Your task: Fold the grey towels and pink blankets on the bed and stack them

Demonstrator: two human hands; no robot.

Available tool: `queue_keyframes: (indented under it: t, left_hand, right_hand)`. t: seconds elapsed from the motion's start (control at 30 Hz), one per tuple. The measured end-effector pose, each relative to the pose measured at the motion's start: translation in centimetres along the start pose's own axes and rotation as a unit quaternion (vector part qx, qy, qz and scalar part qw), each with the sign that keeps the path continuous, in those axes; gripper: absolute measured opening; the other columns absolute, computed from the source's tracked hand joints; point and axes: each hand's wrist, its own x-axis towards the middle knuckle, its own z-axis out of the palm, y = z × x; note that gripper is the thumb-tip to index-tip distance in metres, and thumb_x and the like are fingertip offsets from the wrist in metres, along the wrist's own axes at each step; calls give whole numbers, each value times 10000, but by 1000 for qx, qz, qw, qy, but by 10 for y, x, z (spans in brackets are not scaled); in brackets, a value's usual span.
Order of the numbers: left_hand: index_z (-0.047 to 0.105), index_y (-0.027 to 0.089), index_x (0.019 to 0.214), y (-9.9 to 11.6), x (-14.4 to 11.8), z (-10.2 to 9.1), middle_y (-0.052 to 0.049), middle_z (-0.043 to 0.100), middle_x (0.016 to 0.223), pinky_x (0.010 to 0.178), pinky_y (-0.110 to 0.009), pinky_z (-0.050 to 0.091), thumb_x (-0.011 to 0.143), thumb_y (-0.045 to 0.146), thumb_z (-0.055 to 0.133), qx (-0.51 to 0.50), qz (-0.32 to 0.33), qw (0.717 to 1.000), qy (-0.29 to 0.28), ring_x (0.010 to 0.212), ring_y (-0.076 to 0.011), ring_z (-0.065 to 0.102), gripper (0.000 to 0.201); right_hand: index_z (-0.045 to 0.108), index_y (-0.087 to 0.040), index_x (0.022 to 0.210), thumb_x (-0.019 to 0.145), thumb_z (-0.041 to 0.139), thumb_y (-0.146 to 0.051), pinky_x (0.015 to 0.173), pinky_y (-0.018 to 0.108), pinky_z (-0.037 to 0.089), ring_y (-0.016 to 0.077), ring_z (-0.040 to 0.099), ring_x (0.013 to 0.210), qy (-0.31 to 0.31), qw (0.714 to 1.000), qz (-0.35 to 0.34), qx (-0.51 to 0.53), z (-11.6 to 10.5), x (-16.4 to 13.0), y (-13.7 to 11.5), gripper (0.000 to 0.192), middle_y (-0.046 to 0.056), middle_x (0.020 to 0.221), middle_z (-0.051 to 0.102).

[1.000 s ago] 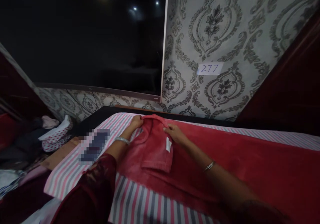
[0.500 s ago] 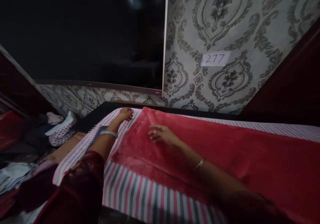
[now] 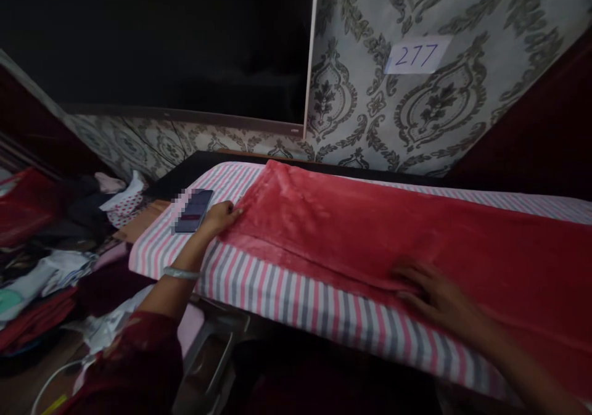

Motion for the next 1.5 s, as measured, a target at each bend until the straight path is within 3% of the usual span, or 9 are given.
queue_keyframes:
  t: [0.13,0.33,0.6,0.73,0.9,1.17,1.3,1.4,1.5]
  left_hand:
    - [691,161,874,8,-1,-4,-75,720,835,642,-260,407,856,340,558,-13,-13,999,28,778,-199,639,224]
    - [697,159,868,2,-15,-17,-64,726,846,679,-243,440,853,283,529,-9,-22,999,30,806,-188,652,209]
    - [693,189,777,1,-27,-5,-99,738,825,727,-279,477,796,285,581,15,-45,999,13,869,-244,685,149]
    - [679,194,753,3,-24,-9,-112,733,800,717,-285,487,778,291,588,11,-54,998,7,906,-269,690,135]
    - [629,186,691,2,-26,-22,-80,682,699,628,-265,471,777,305,528,-17,-55,998,-15,758,-228,665,179]
    - [550,207,592,6,-29,-19,-27,598,583,602,-250,431,727,284,560,-21,-55,998,-23,685,-201,625,156]
    - [627,192,707,7,-27,-16,-55,674,684,631,-254,458,724,308,599,-12,-61,998,-16,765,-225,666,120]
    - [678,167,911,3,-25,-14,-88,731,854,655,-263,491,735,430,645,-44,-63,997,-14,833,-238,689,318]
    - [680,154,880,3,-21,-11,-109,727,843,621,-290,504,705,521,689,-77,-81,993,-32,811,-266,697,407]
  right_hand:
    - [708,-228,1188,1001,426,-375,817,407,578,254,679,957,77,994,-42,-69,-3,-18,17,369,113,1084,695]
    - [693,-222,1157,1014,420,-288,832,384,545,239,649,929,208,970,-52,-118,-8,-33,6,315,99,1012,681]
    - [745,-228,1079,1016,432,-337,713,360,567,224,665,805,162,981,-56,-94,17,-57,10,337,102,909,690]
    - [749,-243,1025,1006,426,-318,765,409,568,250,654,830,196,977,-23,-79,7,-56,1,332,107,891,684]
    - [732,-239,1039,1006,461,-294,814,391,539,240,639,872,208,975,-5,-79,-13,-58,-14,279,99,927,683]
    - [726,-199,1028,1029,416,-324,744,361,526,224,622,816,158,984,-20,-83,8,-64,-6,335,104,891,669]
    - [718,-210,1111,1010,457,-348,800,382,535,242,640,915,138,988,-21,-69,4,-66,-2,312,117,1007,681]
    - [698,-213,1201,987,502,-413,837,418,533,272,631,999,116,989,-20,-89,-4,-73,3,352,130,1104,672]
    - [664,-216,1289,968,532,-439,864,442,526,293,606,1071,88,990,-1,-110,-9,-79,4,412,141,1201,650]
